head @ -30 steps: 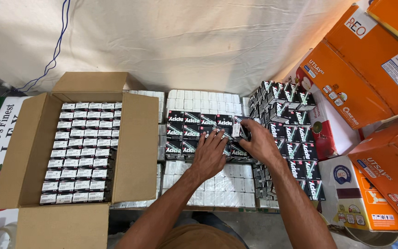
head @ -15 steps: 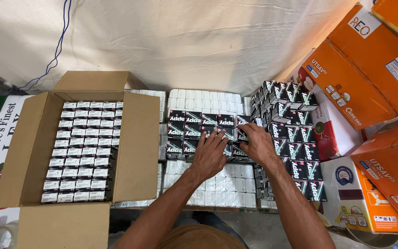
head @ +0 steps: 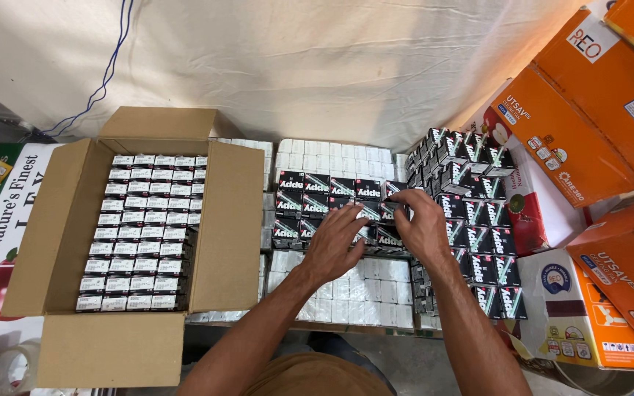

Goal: The person repeatedly picks small black and white boxes from a larger cardboard box and places them into a neat stack on a white surface. The person handles the boxes one at a time, aligning them in rows to form a growing pile.

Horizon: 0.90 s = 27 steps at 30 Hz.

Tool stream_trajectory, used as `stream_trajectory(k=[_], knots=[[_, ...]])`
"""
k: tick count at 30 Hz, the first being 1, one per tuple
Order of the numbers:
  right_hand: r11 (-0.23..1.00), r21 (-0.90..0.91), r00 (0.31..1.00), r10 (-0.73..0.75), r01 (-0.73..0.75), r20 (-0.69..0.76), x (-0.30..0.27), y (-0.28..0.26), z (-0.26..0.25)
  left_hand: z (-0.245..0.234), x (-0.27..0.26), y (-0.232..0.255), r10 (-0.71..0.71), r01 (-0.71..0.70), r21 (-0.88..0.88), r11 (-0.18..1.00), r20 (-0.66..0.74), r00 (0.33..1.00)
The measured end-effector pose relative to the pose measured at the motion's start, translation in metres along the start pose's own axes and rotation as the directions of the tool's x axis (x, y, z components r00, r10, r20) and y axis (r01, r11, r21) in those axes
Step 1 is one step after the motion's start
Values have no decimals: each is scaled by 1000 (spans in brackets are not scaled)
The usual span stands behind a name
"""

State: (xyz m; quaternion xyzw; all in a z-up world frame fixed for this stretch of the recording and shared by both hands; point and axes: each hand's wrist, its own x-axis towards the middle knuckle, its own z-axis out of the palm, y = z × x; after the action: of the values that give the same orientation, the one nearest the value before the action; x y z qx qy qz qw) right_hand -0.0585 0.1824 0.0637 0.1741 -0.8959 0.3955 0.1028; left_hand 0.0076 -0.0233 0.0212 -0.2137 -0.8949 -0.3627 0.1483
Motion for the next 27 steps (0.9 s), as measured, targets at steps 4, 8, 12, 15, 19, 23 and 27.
stream_trajectory(k=[4, 8, 12, 15, 19, 23, 27], knots=[[997, 73, 1000, 18, -16, -23, -6, -20, 17, -23, -19, -12, -137, 129, -213, 969, -22, 990], [996, 84, 998, -21, 16, 66, -14, -43, 56, -55, -41, -28, -296, 270, -294, 917, -48, 954], [989, 147, 978, -56, 27, 203, -24, -76, 96, -97, -57, -30, -349, 305, -313, 899, -93, 933], [983, 174, 952, 0, -56, 305, -27, -123, 108, -120, -70, -26, -417, 347, -366, 863, -129, 900], [985, 169, 945, -15, -43, 328, -30, -142, 149, -143, -90, -37, -458, 389, -369, 844, -118, 881], [984, 166, 927, -115, 59, 357, -31, -163, 180, -166, -112, -49, -489, 416, -351, 839, -152, 859], [973, 215, 916, -162, 85, 366, -31, -180, 205, -189, -135, -62, -536, 469, -305, 829, -196, 821]])
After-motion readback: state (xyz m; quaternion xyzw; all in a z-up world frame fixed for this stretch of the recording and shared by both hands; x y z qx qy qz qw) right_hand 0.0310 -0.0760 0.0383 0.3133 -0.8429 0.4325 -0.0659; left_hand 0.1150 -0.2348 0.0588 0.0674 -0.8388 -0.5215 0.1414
